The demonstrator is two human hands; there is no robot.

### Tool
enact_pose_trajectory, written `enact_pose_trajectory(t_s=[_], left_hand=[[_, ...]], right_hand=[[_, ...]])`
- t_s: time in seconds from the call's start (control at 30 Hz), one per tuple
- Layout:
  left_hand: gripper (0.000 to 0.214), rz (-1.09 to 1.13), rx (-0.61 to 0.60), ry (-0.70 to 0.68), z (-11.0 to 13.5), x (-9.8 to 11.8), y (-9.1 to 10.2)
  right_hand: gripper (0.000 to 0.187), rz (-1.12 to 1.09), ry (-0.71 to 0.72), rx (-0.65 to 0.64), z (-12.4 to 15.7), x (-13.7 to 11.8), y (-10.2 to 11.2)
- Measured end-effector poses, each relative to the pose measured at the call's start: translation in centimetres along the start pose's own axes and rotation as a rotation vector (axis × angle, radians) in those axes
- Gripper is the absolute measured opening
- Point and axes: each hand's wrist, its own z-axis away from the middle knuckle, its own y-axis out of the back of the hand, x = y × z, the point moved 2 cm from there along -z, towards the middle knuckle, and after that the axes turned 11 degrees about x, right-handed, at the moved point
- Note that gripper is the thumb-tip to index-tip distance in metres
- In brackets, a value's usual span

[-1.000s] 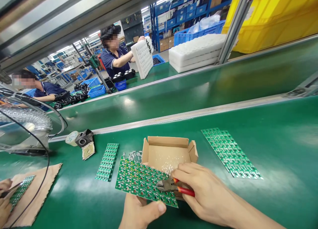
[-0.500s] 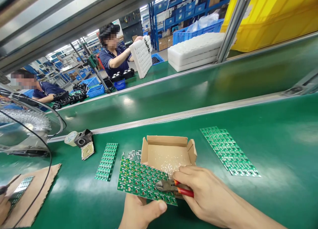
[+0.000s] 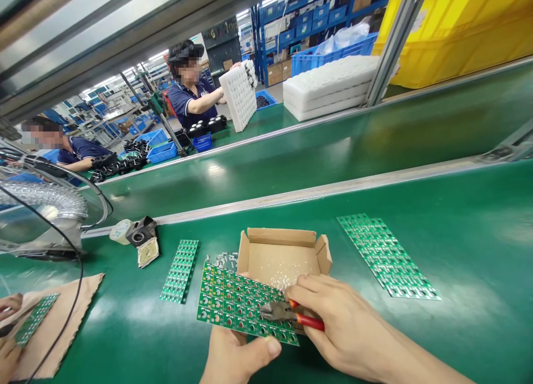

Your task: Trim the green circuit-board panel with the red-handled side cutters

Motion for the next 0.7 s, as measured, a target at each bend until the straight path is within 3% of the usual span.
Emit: enact_pose_trajectory(t_s=[0.13,0.3,0.53,0.6,0.7], left_hand=[[0.129,0.014,0.016,0.024,0.1,0.6,-0.9],[0.138,0.027,0.122,0.042,0.2,0.3,-0.5],[0.099,-0.166,-0.014,0.053,-0.1,1.4,-0.7],[0.103,-0.122,0.001,0.047,-0.1,1.3,-0.7],[0.124,-0.029,0.065,0.033,-0.1,0.9,-0.7]], right_hand=[[0.005,0.0,0.034,0.044,0.3,0.1,-0.2],[0.004,0.002,0.017,0.028,0.3,0.1,0.1],[0.01,-0.007,0.015,-0.033,-0.1,-0.4,1.1],[0.007,-0.009,0.022,-0.05,0.0,-0.5,1.0],[0.005,-0.008,0.026,-0.057,0.2,-0.5,0.8]])
